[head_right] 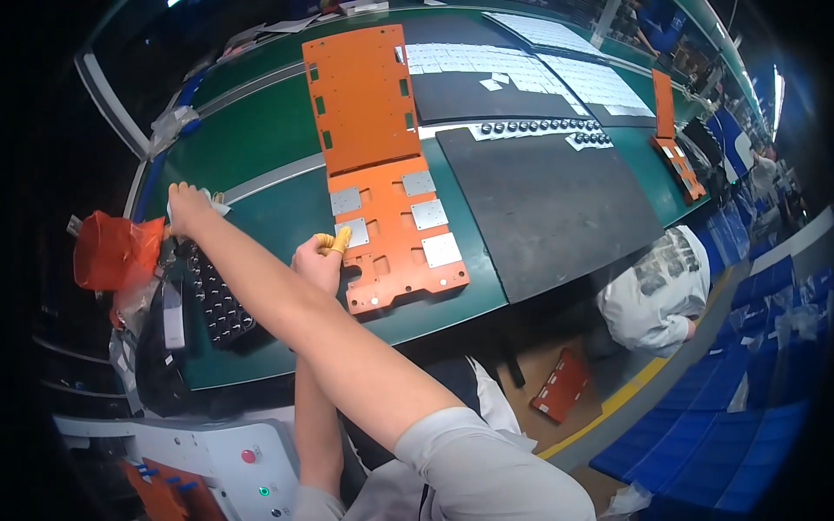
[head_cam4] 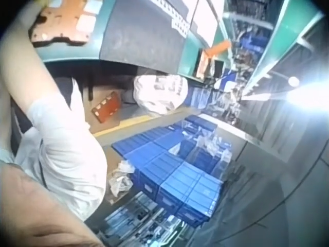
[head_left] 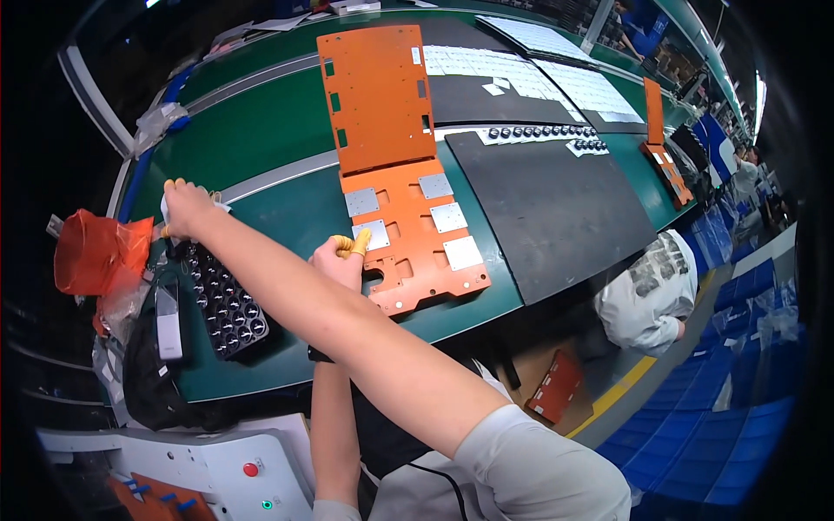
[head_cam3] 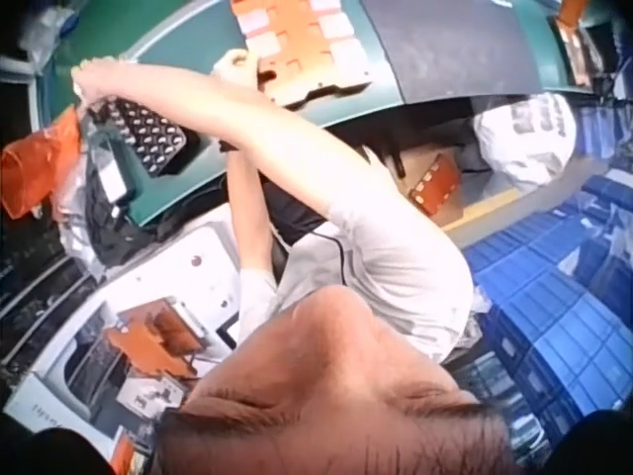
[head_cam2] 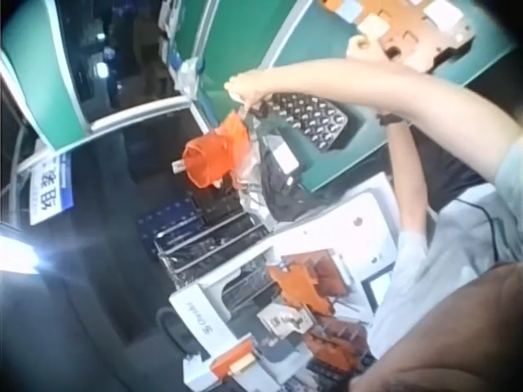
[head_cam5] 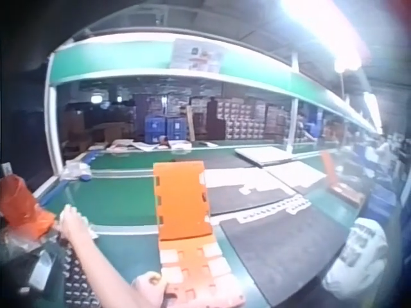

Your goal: Assembling electronic components onto a specialized fixture and operating a semi-automated assembly machine.

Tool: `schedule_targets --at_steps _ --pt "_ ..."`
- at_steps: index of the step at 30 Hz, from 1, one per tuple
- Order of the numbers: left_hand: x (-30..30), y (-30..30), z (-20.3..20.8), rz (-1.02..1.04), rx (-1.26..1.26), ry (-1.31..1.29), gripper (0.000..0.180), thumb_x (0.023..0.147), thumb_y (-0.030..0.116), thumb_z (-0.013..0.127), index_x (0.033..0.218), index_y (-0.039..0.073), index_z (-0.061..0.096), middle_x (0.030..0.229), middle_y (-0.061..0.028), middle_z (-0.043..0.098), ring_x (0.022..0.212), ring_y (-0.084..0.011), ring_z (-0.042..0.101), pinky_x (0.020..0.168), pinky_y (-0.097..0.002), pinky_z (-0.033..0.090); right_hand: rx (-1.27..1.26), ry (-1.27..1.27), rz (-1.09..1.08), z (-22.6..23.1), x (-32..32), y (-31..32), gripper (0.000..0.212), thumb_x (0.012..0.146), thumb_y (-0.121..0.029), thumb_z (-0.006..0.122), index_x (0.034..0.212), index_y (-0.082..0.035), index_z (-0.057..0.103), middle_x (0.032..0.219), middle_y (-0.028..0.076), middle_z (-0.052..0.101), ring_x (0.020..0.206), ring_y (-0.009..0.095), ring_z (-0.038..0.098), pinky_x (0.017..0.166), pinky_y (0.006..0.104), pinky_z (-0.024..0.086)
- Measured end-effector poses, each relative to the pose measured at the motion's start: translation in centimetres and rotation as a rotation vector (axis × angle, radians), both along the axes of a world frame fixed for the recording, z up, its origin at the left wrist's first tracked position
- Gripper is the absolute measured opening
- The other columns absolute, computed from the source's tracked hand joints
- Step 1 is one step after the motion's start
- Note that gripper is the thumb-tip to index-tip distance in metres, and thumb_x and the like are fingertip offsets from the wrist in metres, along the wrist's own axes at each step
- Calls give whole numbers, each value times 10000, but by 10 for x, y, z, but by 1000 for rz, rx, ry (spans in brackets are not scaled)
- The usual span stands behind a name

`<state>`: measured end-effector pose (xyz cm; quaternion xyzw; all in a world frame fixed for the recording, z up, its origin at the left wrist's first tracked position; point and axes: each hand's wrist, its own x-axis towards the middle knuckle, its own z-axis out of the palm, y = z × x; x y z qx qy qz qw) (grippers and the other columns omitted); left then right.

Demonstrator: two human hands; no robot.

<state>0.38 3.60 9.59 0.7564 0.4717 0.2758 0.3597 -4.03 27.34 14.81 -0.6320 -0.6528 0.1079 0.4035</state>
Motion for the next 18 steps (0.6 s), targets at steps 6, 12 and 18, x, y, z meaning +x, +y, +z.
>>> schedule_targets --at_steps 6,12,18 --pt "-5 3 -3 20 -17 51 303 847 303 810 860 16 713 700 -117 690 600 -224 614 590 -383 474 -40 234 -76 -30 -3 9 668 696 -261 871 1197 2 516 1202 216 639 1144 369 639 953 441 541" --pt "3 10 -36 -100 -81 -192 286 881 275 782 928 4 702 798 -120 704 629 -198 569 624 -384 478 149 159 -18 -14 31 -20 591 714 -322 871 1139 -42 572 1123 181 677 1041 385 675 882 467 549" --pt "-19 32 -84 -116 417 180 451 819 332 764 1145 35 671 1090 -213 717 1014 -450 667 792 -510 542 354 33 276 69 65 -171 461 686 -199 816 1061 -16 620 1033 210 676 969 409 673 830 458 542"
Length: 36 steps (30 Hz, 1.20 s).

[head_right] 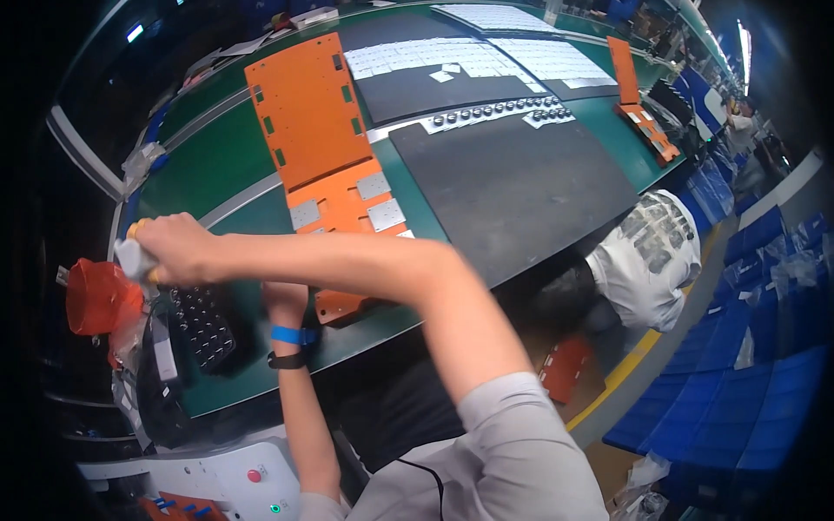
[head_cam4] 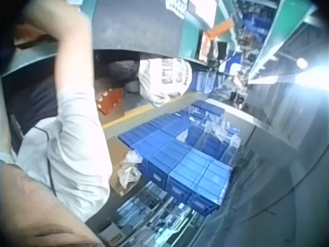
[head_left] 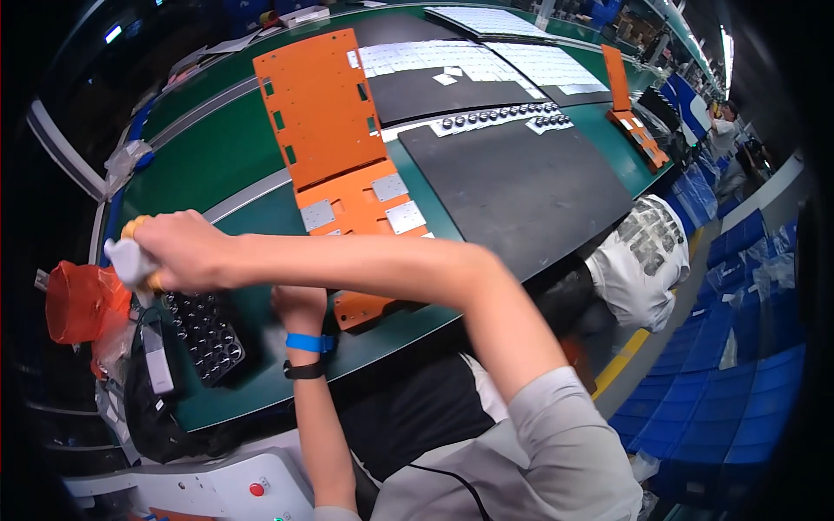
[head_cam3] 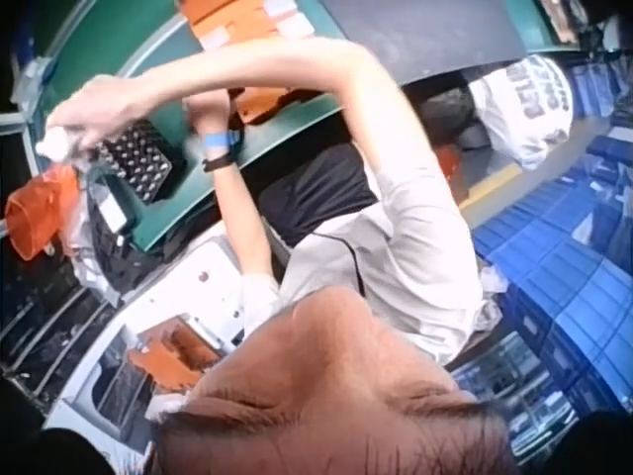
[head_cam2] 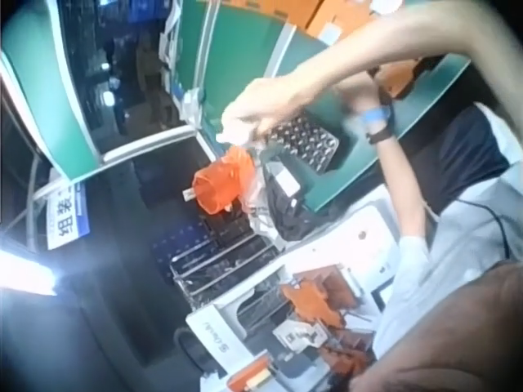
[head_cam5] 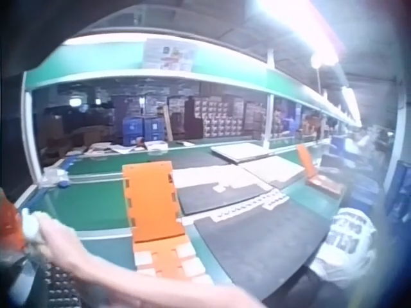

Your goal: Assembling electronic components onto a specialized fixture and operating a semi-automated assembly machine.

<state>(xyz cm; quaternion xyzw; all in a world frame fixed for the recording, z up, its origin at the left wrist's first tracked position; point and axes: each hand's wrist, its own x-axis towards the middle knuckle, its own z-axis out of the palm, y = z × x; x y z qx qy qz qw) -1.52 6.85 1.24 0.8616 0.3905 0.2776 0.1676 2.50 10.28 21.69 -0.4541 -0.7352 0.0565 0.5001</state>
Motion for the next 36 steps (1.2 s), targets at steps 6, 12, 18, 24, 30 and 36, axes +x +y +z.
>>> schedule_targets --at_steps 6,12,18,24,30,36 --pt "-16 3 -26 -262 400 -9 570 1032 367 549 1504 78 412 1460 -171 513 1332 -269 518 1021 -420 463 688 -620 -203 24 90 -168 277 767 -151 704 1030 -70 668 1078 64 666 1087 250 630 849 399 566" --pt "10 -37 78 128 -170 -29 235 864 221 634 961 31 732 842 -184 718 829 -400 680 716 -478 514 320 -900 -719 54 246 -244 527 692 -155 797 1186 -48 650 1145 124 698 1100 309 680 911 374 588" --pt "11 -44 80 141 -248 -92 244 905 250 643 968 34 736 831 -175 721 817 -380 689 707 -469 516 -29 -507 -1343 55 403 -293 515 870 -356 763 1246 -31 630 1165 200 690 1028 379 681 874 448 537" --pt "15 -49 78 155 -228 -77 217 885 237 638 962 61 738 837 -200 703 820 -415 675 693 -484 517 69 141 -1881 -69 537 -407 615 783 -512 813 1226 -107 679 1123 130 727 1030 349 693 884 469 524" --pt "10 -46 82 157 -226 -110 198 866 228 646 921 57 730 844 -193 706 832 -408 678 711 -489 535 -241 183 -1975 -142 564 -461 848 783 -674 747 1312 -33 580 1270 215 670 1177 392 636 1002 469 484" --pt "16 -40 76 134 -270 -232 182 867 170 612 926 24 703 852 -226 700 842 -428 673 738 -511 537 -113 -327 -2285 -115 619 -501 1517 639 -865 697 1516 186 44 1603 357 159 1521 465 79 1217 575 124"
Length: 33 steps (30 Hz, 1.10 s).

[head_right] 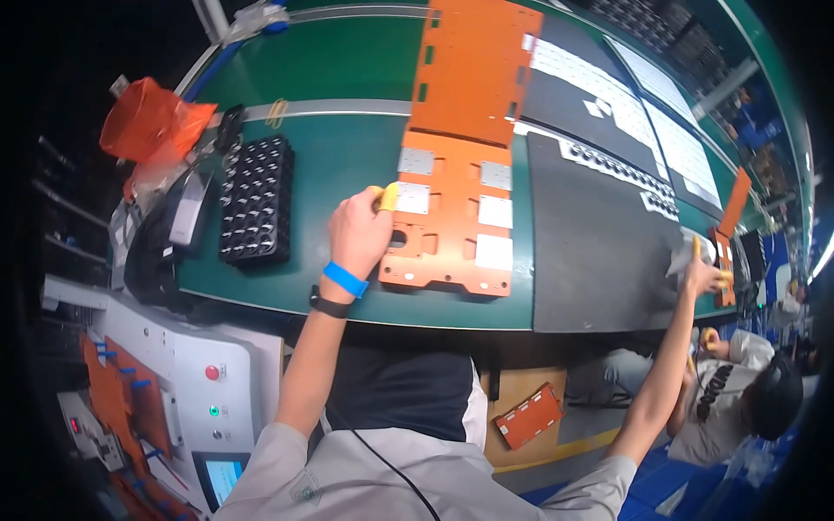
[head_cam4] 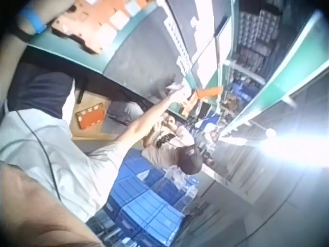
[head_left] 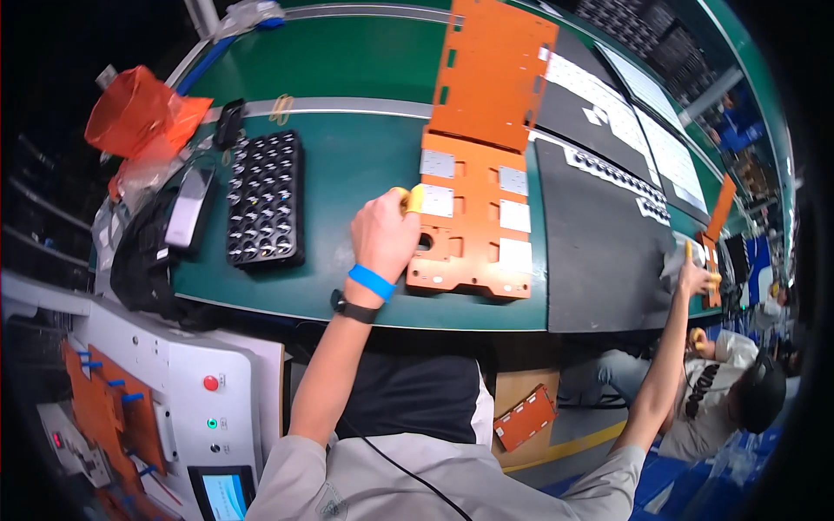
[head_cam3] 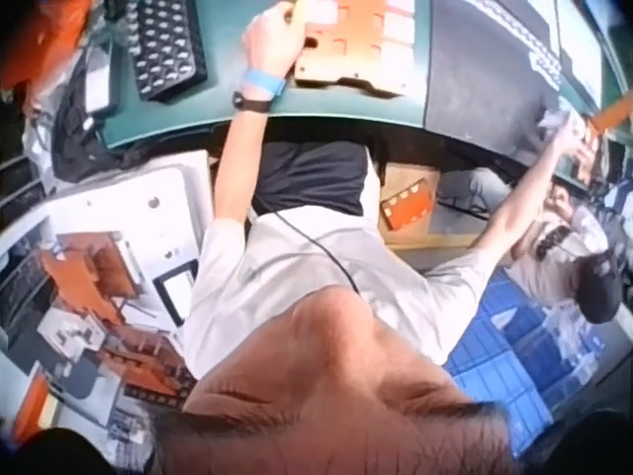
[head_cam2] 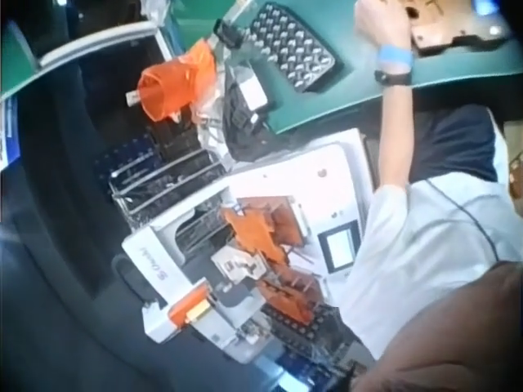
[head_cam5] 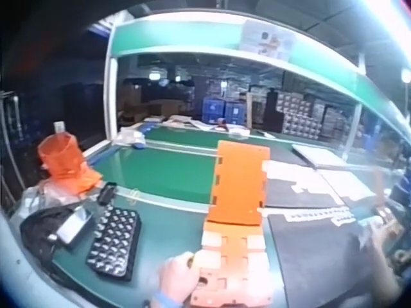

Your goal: Assembling electronic components onto a specialized fixture and operating a semi-automated assembly machine.

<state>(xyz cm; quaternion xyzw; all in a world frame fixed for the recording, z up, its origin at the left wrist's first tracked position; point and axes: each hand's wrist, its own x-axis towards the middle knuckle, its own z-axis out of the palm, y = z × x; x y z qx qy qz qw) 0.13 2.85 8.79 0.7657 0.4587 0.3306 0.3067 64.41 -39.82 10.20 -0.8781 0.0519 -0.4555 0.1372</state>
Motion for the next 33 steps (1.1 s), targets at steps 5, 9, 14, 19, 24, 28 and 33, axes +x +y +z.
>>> schedule_targets --at_steps 5,9,14,19,24,28,33 --pt "-4 1 -5 27 77 -201 136 862 121 630 954 23 605 919 -179 639 902 -388 607 787 -490 490 -76 -383 569 15 -152 134 1153 786 -580 800 1482 159 252 1542 308 319 1470 421 257 1221 474 214" --pt "-10 -1 -9 8 50 -457 271 775 11 515 1042 -14 474 991 -204 512 935 -388 512 870 -473 440 27 -124 1250 47 -329 263 773 920 -194 757 1519 31 323 1531 192 396 1441 309 360 1220 428 269" --pt "-3 -3 -19 -17 129 -442 310 760 -24 506 1064 3 452 1051 -209 448 1020 -382 447 953 -488 377 13 51 1945 67 -513 366 759 809 -129 829 1448 -31 432 1434 140 470 1344 287 459 1091 425 427" --pt "0 -13 -25 -47 -61 314 755 919 285 608 1562 68 277 1503 -245 360 1297 -433 458 1105 -480 365 -410 444 1988 75 -647 438 457 786 -265 797 1085 31 616 1081 213 627 1037 375 595 885 448 523" --pt "8 7 -39 52 119 -433 286 925 53 657 1207 16 624 1137 -140 590 1059 -297 602 956 -376 472 -117 437 1896 31 -708 490 406 700 -303 832 845 54 702 955 224 668 976 371 624 818 443 566" --pt "-1 18 -47 41 -124 -683 230 1038 73 525 1250 18 598 1214 -103 601 1030 -203 623 881 -319 536 -149 371 1865 15 -736 512 199 674 -143 765 778 18 710 879 189 670 948 343 625 763 408 544" --pt "7 17 -48 -60 -259 -785 289 994 62 631 1273 4 583 1183 -88 596 1060 -157 595 863 -290 543 -277 430 1753 17 -736 515 193 672 -150 733 826 -34 745 930 138 686 965 288 611 766 386 512"
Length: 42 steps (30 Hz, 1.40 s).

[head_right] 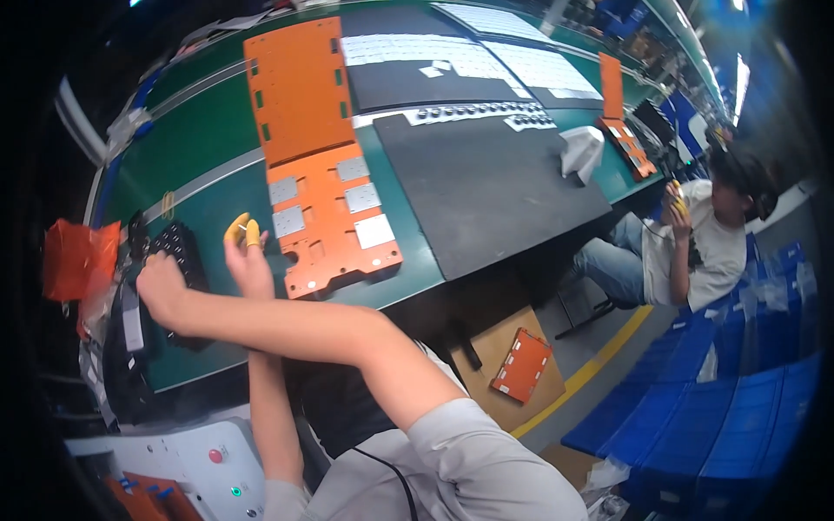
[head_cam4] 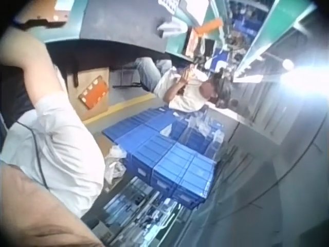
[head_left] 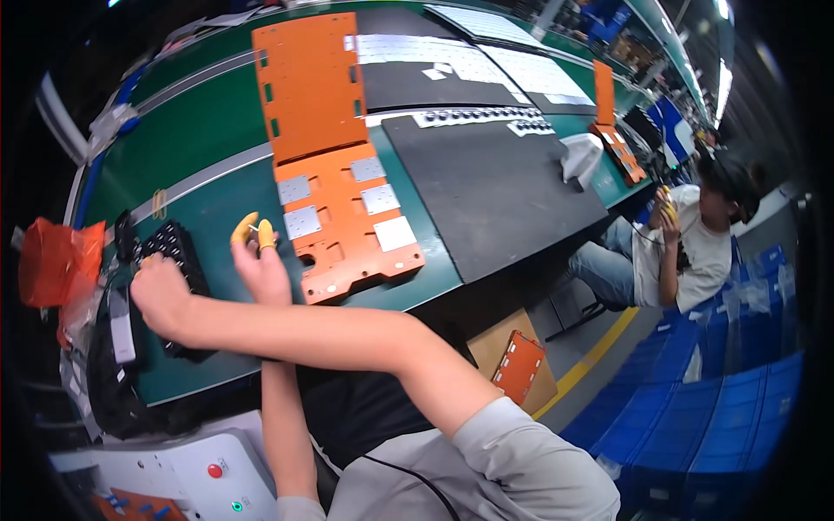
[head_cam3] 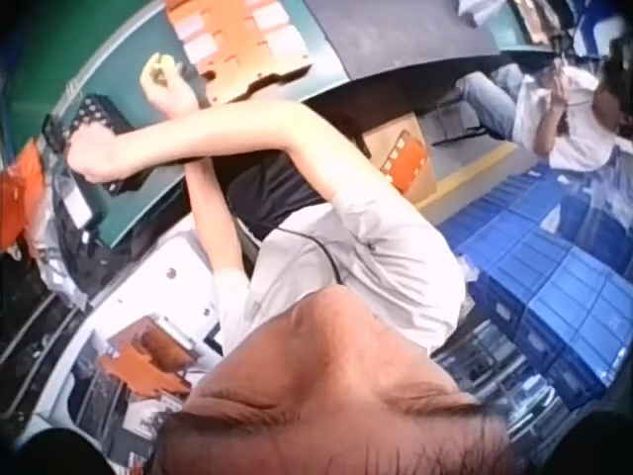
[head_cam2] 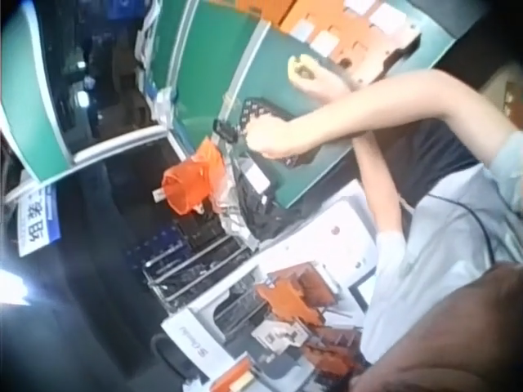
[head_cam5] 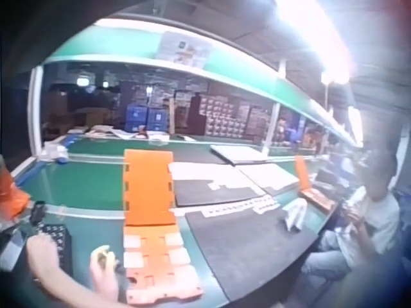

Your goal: Assembling electronic components onto a specialized fixture and operating a semi-automated assembly machine.

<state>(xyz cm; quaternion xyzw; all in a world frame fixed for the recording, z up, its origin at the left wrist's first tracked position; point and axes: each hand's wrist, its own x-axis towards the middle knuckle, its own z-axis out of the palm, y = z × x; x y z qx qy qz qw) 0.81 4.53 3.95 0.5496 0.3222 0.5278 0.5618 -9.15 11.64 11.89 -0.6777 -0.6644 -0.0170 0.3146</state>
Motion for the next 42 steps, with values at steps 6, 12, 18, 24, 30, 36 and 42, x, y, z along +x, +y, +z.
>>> schedule_targets --at_steps 6,12,18,24,30,36,42 --pt "-11 7 5 -97 -142 -86 327 1007 72 587 1307 -51 550 1304 -147 620 1157 -223 639 984 -311 517 -19 -32 56 18 -1 -3 283 608 -198 756 835 -28 739 917 126 663 945 274 602 706 358 487" --pt "-17 -6 34 -46 -178 -84 358 1036 48 395 1381 -41 434 1362 -170 537 1187 -333 647 1005 -401 560 195 254 208 47 18 -68 366 599 -158 727 868 74 637 926 219 607 896 354 597 682 424 493" --pt "-16 4 28 -217 -127 -163 403 1054 65 467 1433 -53 401 1435 -229 498 1303 -318 567 1081 -348 503 373 492 344 74 65 -160 339 674 -154 732 847 44 518 879 183 541 831 356 568 651 441 464" --pt "-57 31 29 -364 -217 -213 459 1054 217 492 1464 21 430 1463 -186 520 1266 -331 597 1006 -413 551 560 606 352 77 104 -218 319 712 -112 739 927 -15 524 869 128 544 783 337 578 659 403 474" --pt "-31 -49 96 -556 -155 -344 590 966 139 675 1481 -10 427 1404 -189 569 1323 -309 554 1114 -403 463 334 939 111 67 189 -269 320 838 -67 712 1121 30 600 995 93 643 891 135 636 777 281 518" --pt "-38 -60 100 -721 -194 -412 792 826 276 841 1469 11 463 1393 -161 585 1309 -299 566 1135 -449 425 380 896 206 52 209 -252 290 861 -16 703 1138 30 634 916 62 686 786 110 637 731 260 517" --pt "-42 -63 98 -720 -165 -371 813 764 164 893 1446 0 480 1379 -156 593 1285 -266 582 1078 -416 493 249 1043 222 44 205 -245 305 906 -17 681 1203 40 642 913 57 687 827 111 653 720 251 550"
